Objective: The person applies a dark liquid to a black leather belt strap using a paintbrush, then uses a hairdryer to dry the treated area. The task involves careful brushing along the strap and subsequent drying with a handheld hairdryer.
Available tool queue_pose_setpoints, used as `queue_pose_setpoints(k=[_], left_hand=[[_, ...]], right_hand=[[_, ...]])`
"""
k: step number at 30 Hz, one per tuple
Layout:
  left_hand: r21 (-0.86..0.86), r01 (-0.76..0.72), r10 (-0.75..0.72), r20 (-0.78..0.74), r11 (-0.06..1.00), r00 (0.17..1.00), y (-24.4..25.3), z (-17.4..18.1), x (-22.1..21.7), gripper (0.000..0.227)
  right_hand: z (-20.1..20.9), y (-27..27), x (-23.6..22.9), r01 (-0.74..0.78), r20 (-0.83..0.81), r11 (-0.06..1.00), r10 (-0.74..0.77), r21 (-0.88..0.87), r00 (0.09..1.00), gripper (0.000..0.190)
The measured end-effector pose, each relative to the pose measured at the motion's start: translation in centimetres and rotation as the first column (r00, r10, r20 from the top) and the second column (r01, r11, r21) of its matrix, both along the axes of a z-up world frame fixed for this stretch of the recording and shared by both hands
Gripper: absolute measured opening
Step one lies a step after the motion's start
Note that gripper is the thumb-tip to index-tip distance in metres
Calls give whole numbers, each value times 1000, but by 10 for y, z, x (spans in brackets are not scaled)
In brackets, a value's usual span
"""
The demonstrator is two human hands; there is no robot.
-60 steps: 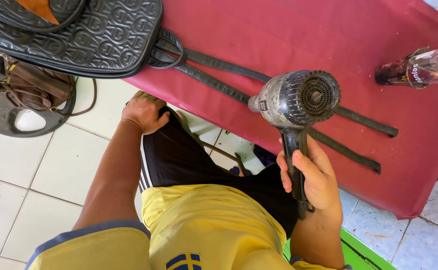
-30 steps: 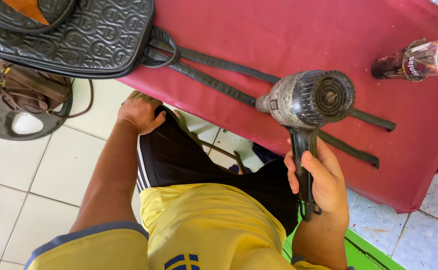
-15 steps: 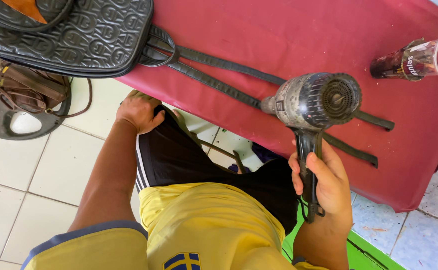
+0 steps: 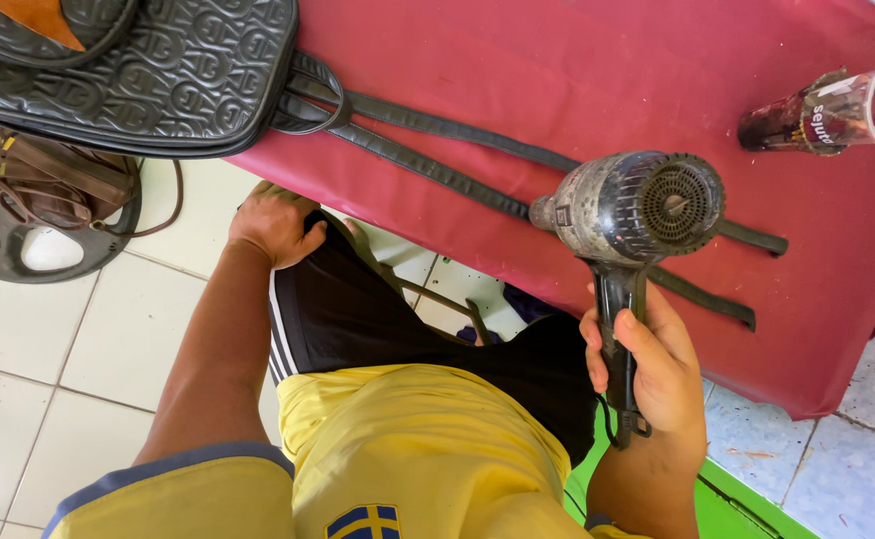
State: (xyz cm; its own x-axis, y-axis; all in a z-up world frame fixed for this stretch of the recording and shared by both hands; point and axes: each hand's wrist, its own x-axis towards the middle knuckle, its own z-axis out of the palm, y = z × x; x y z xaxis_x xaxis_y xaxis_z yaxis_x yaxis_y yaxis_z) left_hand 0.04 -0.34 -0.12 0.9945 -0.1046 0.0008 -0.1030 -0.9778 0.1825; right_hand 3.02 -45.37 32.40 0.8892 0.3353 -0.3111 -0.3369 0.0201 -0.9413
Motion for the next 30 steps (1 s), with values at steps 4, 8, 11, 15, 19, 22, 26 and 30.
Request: queue_pose_setpoints(k=[4, 8, 11, 15, 19, 22, 26, 30], left_hand=[[7, -3, 3, -4, 1000, 1000, 0, -3, 0, 42], [-7, 5, -5, 19, 1000, 1000, 2, -7, 0, 42], [-11, 11, -10, 25, 1000, 1000, 3, -8, 0, 43], [-2, 11, -11, 36, 1000, 999, 2, -8, 0, 42], [8, 8, -8, 31, 1000, 999, 0, -4, 0, 43], [13, 8, -9, 36, 1000, 999, 1, -4, 0, 42], [17, 19, -20, 49, 1000, 999, 0, -5, 0, 42], [19, 0, -1, 7, 1000, 1000, 0, -6, 0, 43]], right_hand=[[2, -4, 0, -1, -13, 1000, 1, 2, 1000, 40], [3, -6, -2, 27, -7, 999, -27, -19, 1000, 40], [4, -9, -2, 40, -14, 999, -40, -18, 999, 40], [2, -13, -3, 49, -16, 999, -49, -18, 999, 41], [2, -17, -4, 39, -10, 999, -39, -30, 999, 40], [3, -20, -4, 35, -5, 998, -36, -42, 999, 41], [4, -22, -6, 36, -15, 999, -37, -23, 999, 41], [-2, -26, -10, 71, -29, 997, -70, 37, 997, 40]])
